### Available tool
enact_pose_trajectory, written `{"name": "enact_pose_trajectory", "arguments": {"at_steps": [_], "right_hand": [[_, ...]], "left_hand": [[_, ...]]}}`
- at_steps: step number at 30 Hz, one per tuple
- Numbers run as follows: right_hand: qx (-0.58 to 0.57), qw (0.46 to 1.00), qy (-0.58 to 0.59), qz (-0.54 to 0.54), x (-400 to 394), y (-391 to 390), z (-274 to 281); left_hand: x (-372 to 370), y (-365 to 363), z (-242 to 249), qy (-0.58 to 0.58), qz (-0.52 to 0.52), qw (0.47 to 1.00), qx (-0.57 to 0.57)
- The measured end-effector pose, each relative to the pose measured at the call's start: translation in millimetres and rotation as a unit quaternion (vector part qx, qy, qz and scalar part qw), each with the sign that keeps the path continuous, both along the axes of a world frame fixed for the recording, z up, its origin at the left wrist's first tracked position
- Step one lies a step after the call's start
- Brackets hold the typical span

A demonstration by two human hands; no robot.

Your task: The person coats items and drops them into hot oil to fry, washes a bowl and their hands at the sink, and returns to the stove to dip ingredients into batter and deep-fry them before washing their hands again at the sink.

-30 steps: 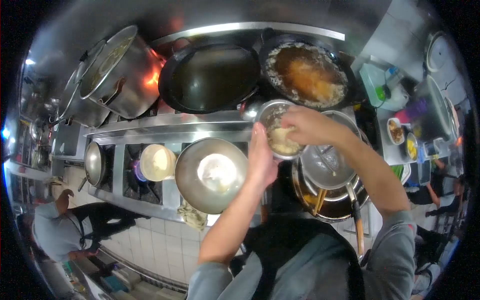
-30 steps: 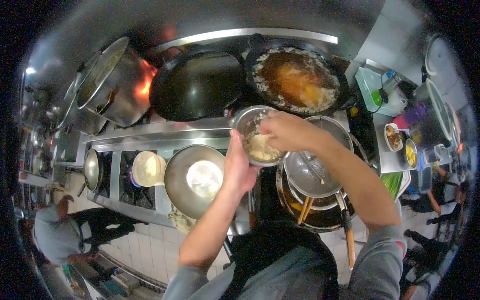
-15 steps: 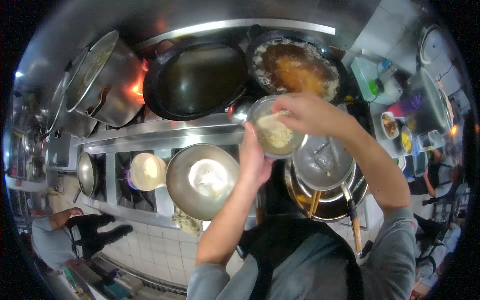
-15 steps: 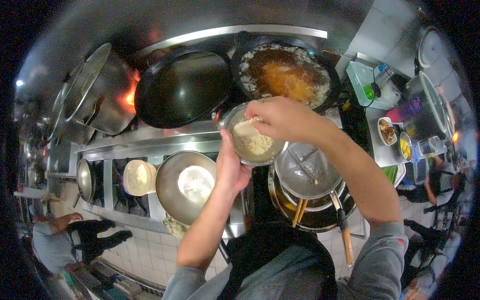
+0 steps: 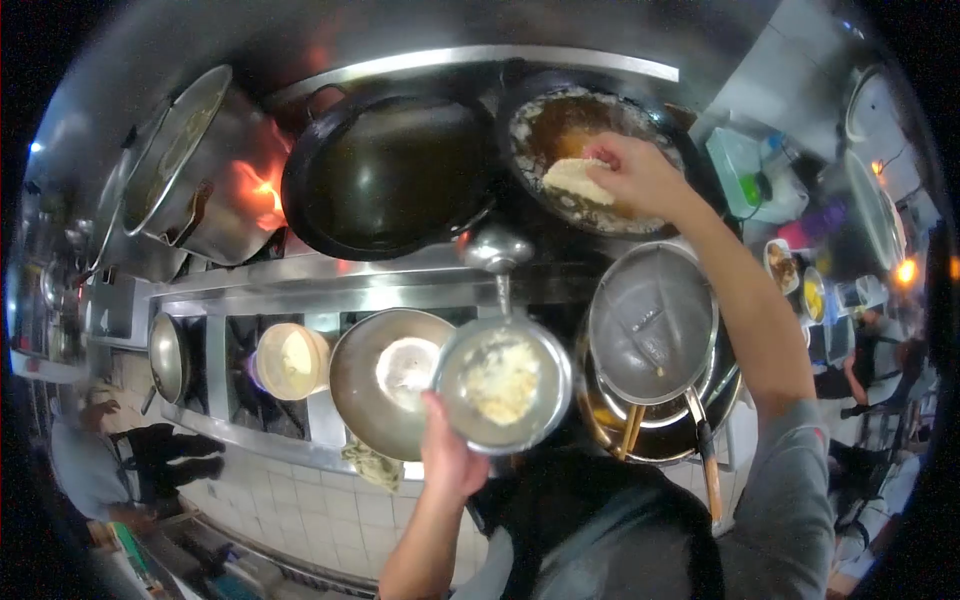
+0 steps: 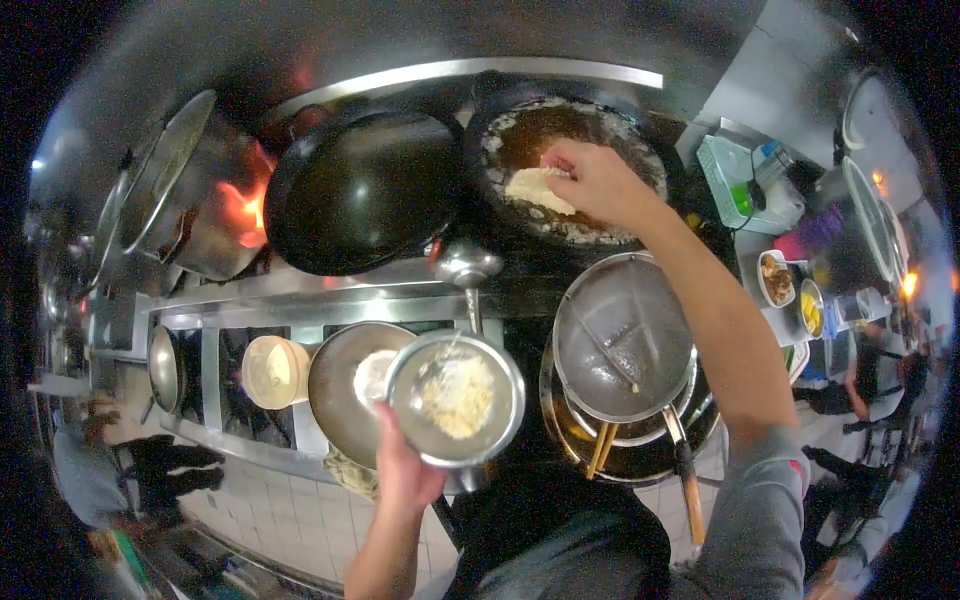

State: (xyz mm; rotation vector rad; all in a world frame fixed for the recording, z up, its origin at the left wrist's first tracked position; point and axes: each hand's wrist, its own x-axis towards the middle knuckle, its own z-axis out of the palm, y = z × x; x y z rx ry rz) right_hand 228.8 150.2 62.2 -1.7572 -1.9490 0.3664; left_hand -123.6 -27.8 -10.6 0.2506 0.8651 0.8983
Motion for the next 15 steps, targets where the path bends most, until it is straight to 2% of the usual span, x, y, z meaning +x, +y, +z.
{"name": "enact_pose_trajectory", "arguments": {"at_steps": [4,6,7,9,12,15], "right_hand": [[-0.027,0.998,-0.035,0.047,8,27,-34],[-0.044,0.999,-0.005,-0.017,13,38,-46],[-0.042,0.999,-0.007,-0.014,24,46,-55],[0.061,0.989,0.078,-0.106,54,53,-68],[0.069,0.991,0.056,-0.097,87,25,-46],[0.029,0.995,0.063,-0.072,99,-26,-14]], "left_hand": [[-31,-24,3,0.055,0.053,0.995,-0.07],[-39,-35,6,0.025,0.111,0.992,-0.057],[-38,-38,17,0.053,0.115,0.992,-0.016],[-45,-49,18,0.036,0.133,0.99,-0.003],[-51,-63,29,0.019,0.158,0.987,0.015],[-50,-79,38,0.01,0.172,0.984,0.05]]}}
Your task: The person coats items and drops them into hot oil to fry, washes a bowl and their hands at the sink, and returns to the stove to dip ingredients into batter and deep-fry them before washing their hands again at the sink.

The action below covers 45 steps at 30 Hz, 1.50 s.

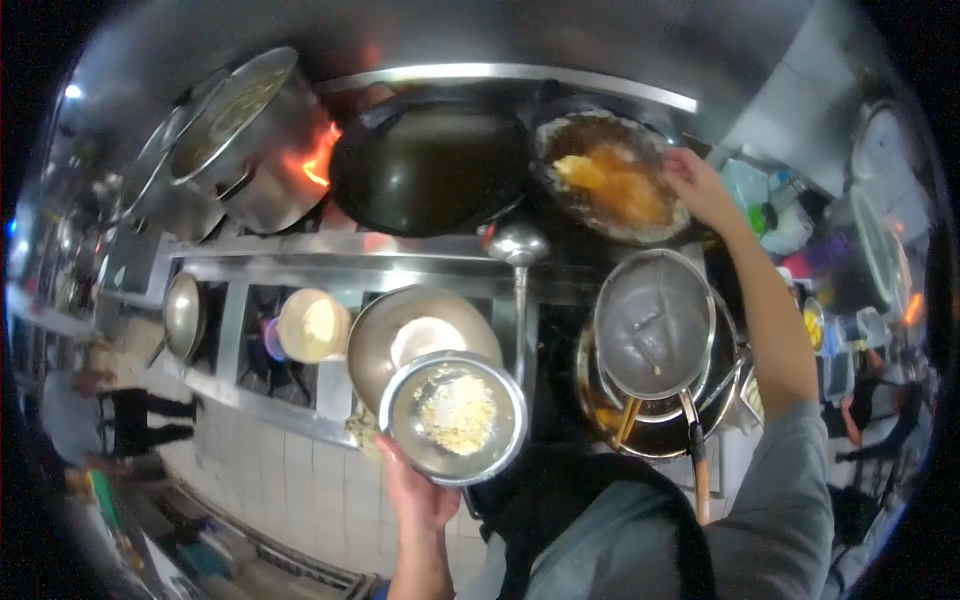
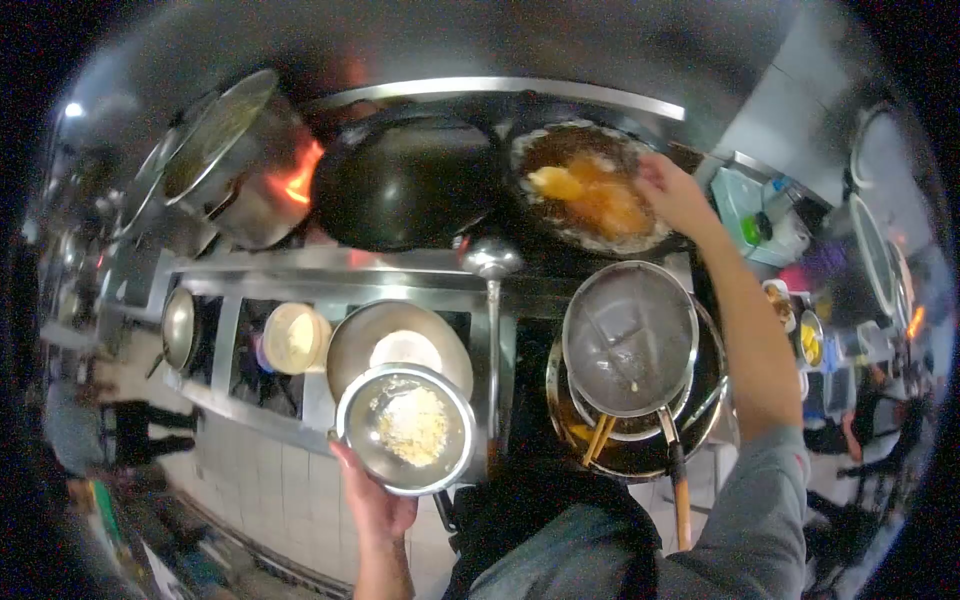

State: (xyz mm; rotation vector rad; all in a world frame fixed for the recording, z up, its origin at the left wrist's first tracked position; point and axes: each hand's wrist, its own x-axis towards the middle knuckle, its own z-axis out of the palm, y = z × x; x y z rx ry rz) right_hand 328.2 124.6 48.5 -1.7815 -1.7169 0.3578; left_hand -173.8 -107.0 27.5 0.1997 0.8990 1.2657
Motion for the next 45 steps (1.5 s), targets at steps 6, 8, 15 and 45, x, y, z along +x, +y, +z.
{"name": "enact_pose_trajectory", "arguments": {"at_steps": [6,8,15,45], "right_hand": [[-0.064,0.991,0.074,0.093,3,-62,6],[-0.064,0.988,0.071,0.124,-7,-75,10],[-0.085,0.964,0.181,0.176,-41,-93,11],[-0.227,0.751,-0.095,0.612,-610,-214,3]], "left_hand": [[15,-39,16,0.078,0.033,0.996,-0.011],[21,-56,32,0.1,0.018,0.992,-0.074],[20,-145,30,0.065,0.156,0.983,-0.077],[-384,-275,12,0.064,0.497,0.864,-0.054]]}}
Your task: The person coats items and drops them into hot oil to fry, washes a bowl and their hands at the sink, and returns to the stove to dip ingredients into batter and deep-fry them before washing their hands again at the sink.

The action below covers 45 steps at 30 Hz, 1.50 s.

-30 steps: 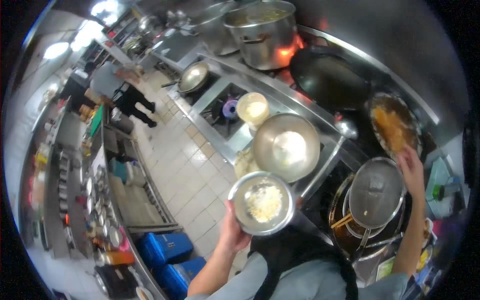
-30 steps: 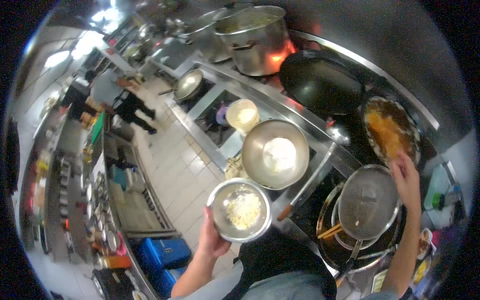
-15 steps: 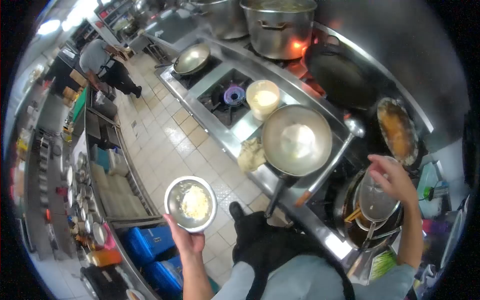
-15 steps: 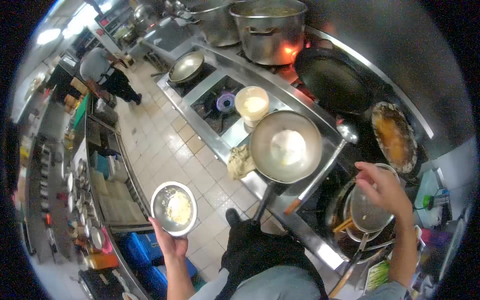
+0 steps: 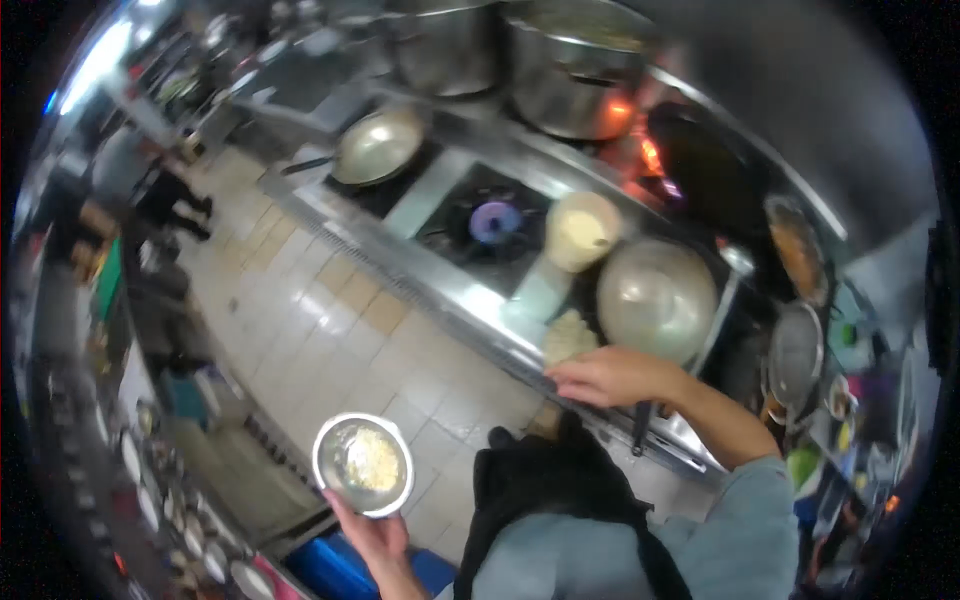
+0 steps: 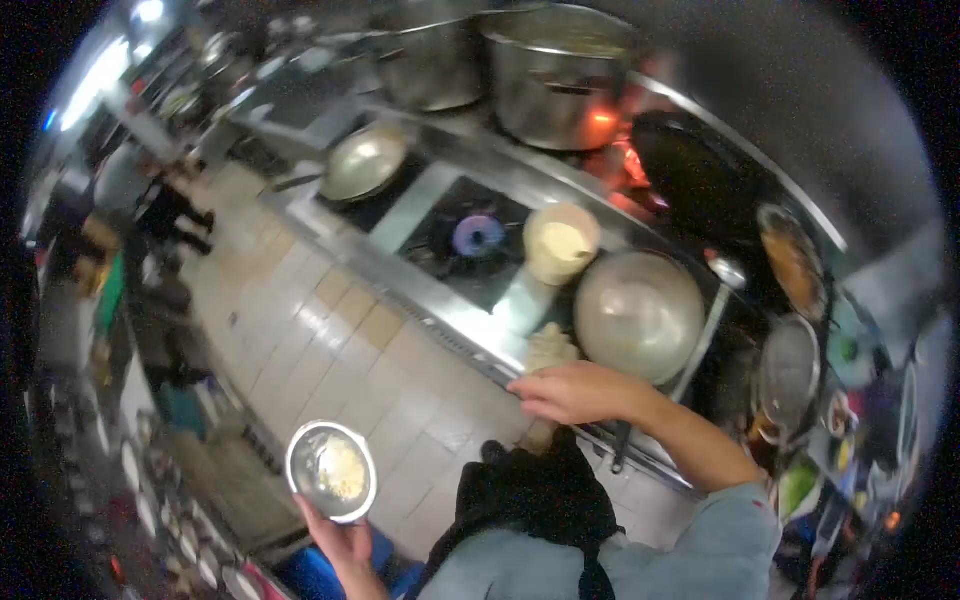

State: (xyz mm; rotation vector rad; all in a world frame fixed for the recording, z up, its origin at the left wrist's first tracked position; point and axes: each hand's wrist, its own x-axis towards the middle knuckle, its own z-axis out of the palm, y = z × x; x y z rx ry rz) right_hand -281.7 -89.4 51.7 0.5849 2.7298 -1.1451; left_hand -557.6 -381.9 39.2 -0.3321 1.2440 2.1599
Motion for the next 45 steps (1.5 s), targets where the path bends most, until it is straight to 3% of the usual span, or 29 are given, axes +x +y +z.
{"name": "enact_pose_trajectory", "arguments": {"at_steps": [3,4,6,9,10,12,15,17,21,25,28,32,36,37,39,45], "right_hand": [[-0.143,0.978,0.116,-0.097,-61,7,-52],[-0.246,0.945,0.13,-0.173,-79,0,-77],[-0.378,0.889,0.13,-0.222,-118,-4,-93],[-0.497,0.806,0.156,-0.28,-171,-11,-136],[-0.499,0.815,0.148,-0.256,-186,-8,-142],[-0.547,0.775,0.148,-0.28,-216,2,-148],[-0.546,0.778,0.143,-0.276,-263,33,-139],[-0.538,0.784,0.151,-0.269,-306,61,-142],[-0.555,0.792,0.122,-0.223,-421,92,-158],[-0.572,0.81,0.059,-0.113,-562,55,-152],[-0.566,0.823,0.014,-0.048,-656,-2,-145],[-0.552,0.833,-0.022,0.003,-741,-66,-146],[-0.549,0.834,-0.048,-0.028,-805,-90,-183],[-0.544,0.837,-0.051,-0.03,-818,-92,-185],[-0.512,0.841,-0.071,-0.161,-840,-93,-187],[-0.467,0.852,-0.006,-0.235,-901,-69,-180]], "left_hand": [[-32,-25,-10,-0.008,-0.038,0.999,0.03],[-43,-31,-10,-0.001,-0.036,0.998,0.046],[-60,-36,-3,0.0,0.01,1.0,0.026],[-103,-43,4,-0.005,0.073,0.997,0.02],[-117,-40,10,0.001,0.084,0.996,-0.006],[-140,-45,12,0.008,0.105,0.994,-0.03],[-167,-62,4,0.029,0.128,0.99,-0.042],[-177,-68,11,-0.016,0.144,0.985,-0.088],[-177,-86,-4,-0.067,0.272,0.954,-0.105],[-189,-104,-8,-0.067,0.378,0.923,-0.026],[-225,-133,-25,-0.044,0.4,0.915,0.03],[-325,-191,-10,0.017,0.428,0.901,0.062],[-456,-302,-6,0.074,0.434,0.897,0.045],[-494,-329,-5,0.073,0.458,0.886,-0.007],[-566,-371,8,0.069,0.483,0.869,-0.08],[-733,-453,20,0.091,0.454,0.865,-0.193]]}}
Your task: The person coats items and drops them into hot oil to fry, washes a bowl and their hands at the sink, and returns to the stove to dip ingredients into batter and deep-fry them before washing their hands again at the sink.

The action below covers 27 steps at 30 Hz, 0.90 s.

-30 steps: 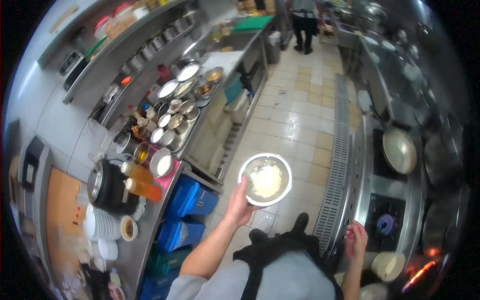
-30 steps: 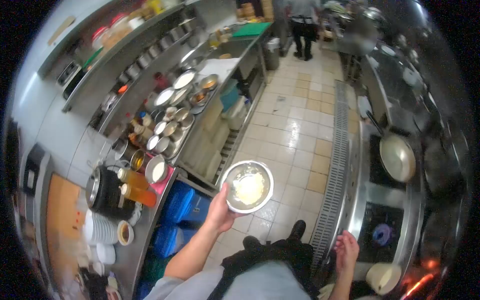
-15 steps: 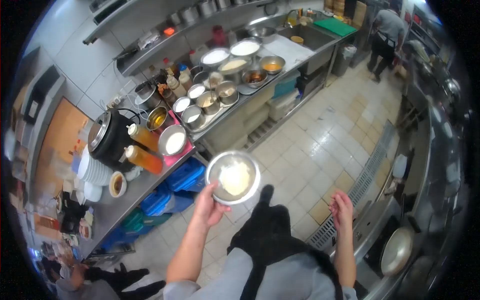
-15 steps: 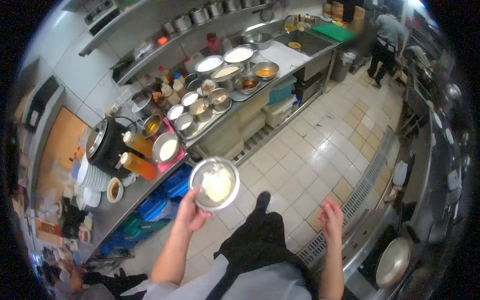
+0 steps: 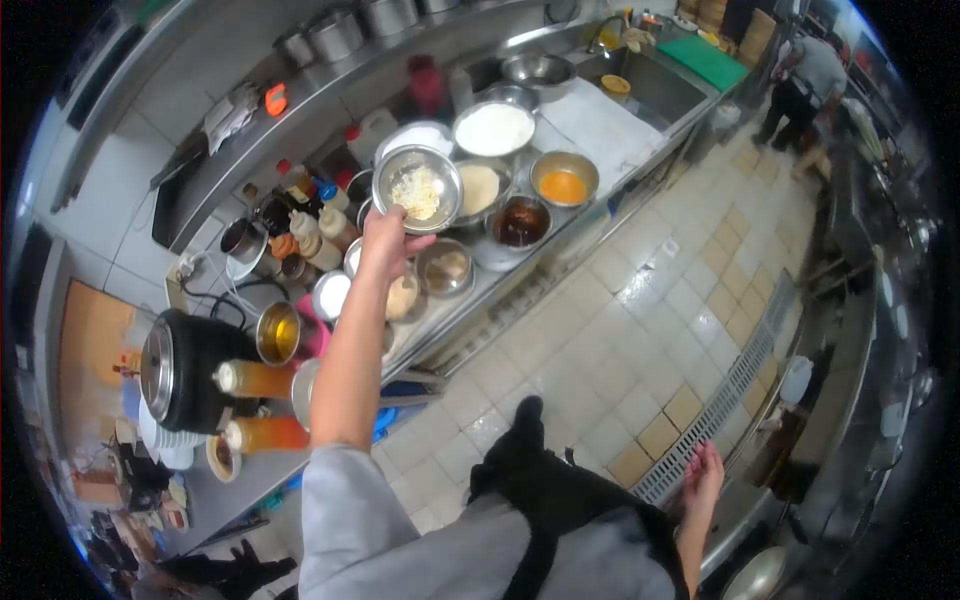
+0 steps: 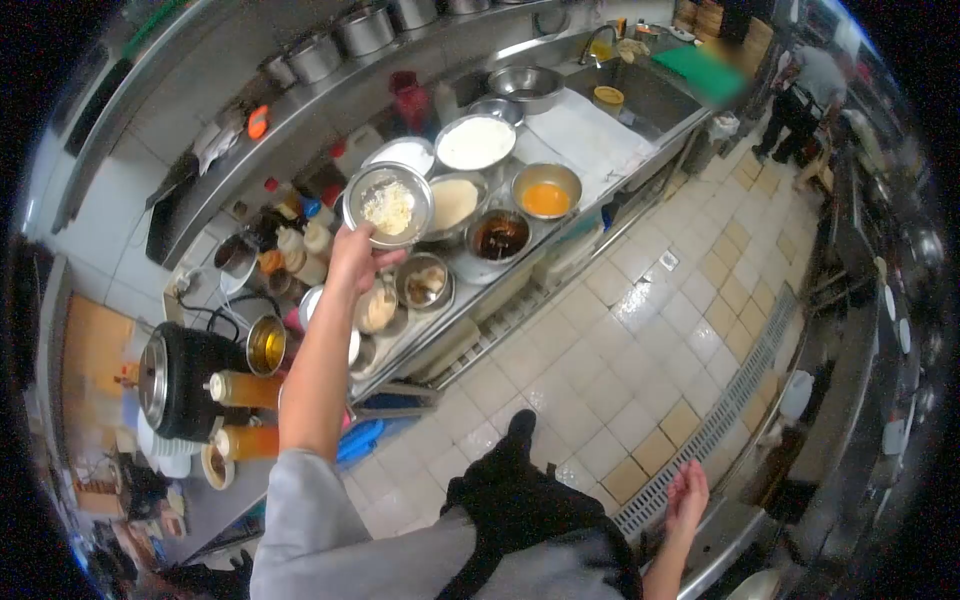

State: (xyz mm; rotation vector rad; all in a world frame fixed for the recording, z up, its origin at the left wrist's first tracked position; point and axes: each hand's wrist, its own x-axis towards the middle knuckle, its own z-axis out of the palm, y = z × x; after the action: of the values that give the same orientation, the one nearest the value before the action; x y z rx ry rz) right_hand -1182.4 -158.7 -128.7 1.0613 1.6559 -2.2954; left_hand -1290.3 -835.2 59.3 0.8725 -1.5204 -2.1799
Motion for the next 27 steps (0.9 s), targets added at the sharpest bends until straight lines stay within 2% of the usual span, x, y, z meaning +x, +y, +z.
{"name": "enact_pose_trajectory", "arguments": {"at_steps": [2,3,4,5,6,7,10,11,12,13,14,15,16,17,18,19,20,22,23,25,27], "right_hand": [[0.038,0.999,-0.014,-0.017,-14,-5,9],[0.037,0.999,-0.015,-0.019,-21,-5,5],[0.025,0.999,-0.021,-0.042,-27,-1,-2],[0.015,0.997,-0.027,-0.064,-29,4,-7],[0.016,0.998,-0.029,-0.062,-32,10,-12],[0.014,0.997,-0.034,-0.066,-38,14,-18],[-0.01,0.996,-0.045,-0.075,-59,23,-46],[-0.02,0.995,-0.045,-0.085,-64,34,-51],[-0.029,0.994,-0.042,-0.099,-71,47,-54],[-0.026,0.992,-0.037,-0.116,-83,58,-60],[-0.082,0.987,-0.016,-0.137,-97,66,-69],[-0.14,0.978,0.005,-0.153,-114,74,-76],[-0.119,0.976,-0.011,-0.181,-135,82,-79],[-0.119,0.976,-0.008,-0.183,-157,96,-90],[-0.134,0.974,-0.022,-0.179,-191,115,-112],[-0.151,0.972,-0.041,-0.177,-216,128,-124],[-0.144,0.979,-0.012,-0.143,-248,132,-127],[-0.129,0.985,-0.002,-0.111,-325,114,-94],[-0.104,0.99,0.0,-0.091,-365,105,-74],[-0.083,0.996,-0.01,-0.031,-448,88,-59],[-0.06,0.996,0.006,0.064,-520,64,-55]], "left_hand": [[-36,-4,0,-0.027,0.03,0.991,-0.125],[-49,-8,-7,-0.027,0.028,0.991,-0.126],[-59,-11,-21,-0.076,-0.027,0.917,-0.39],[-67,-14,-36,-0.119,-0.081,0.77,-0.621],[-75,-20,-48,-0.108,-0.106,0.74,-0.655],[-84,-17,-45,-0.11,-0.103,0.74,-0.655],[-104,-2,-21,-0.298,-0.129,0.668,-0.67],[-109,-21,-42,-0.235,-0.12,0.615,-0.744],[-114,-27,-43,-0.201,-0.097,0.603,-0.766],[-121,-21,-35,-0.18,-0.068,0.649,-0.736],[-126,-11,-22,-0.192,-0.012,0.717,-0.671],[-129,-9,-22,-0.167,0.059,0.721,-0.669],[-131,-27,-32,-0.02,0.103,0.753,-0.65],[-127,-12,-15,-0.019,0.14,0.737,-0.66],[-128,23,3,-0.023,0.209,0.895,-0.392],[-128,37,10,0.025,0.245,0.924,-0.292],[-131,57,25,0.016,0.292,0.942,-0.166],[-136,100,43,0.032,0.305,0.949,-0.067],[-138,114,39,0.033,0.32,0.944,-0.069],[-142,138,29,0.039,0.274,0.96,0.045],[-163,176,29,0.042,0.271,0.96,0.058]]}}
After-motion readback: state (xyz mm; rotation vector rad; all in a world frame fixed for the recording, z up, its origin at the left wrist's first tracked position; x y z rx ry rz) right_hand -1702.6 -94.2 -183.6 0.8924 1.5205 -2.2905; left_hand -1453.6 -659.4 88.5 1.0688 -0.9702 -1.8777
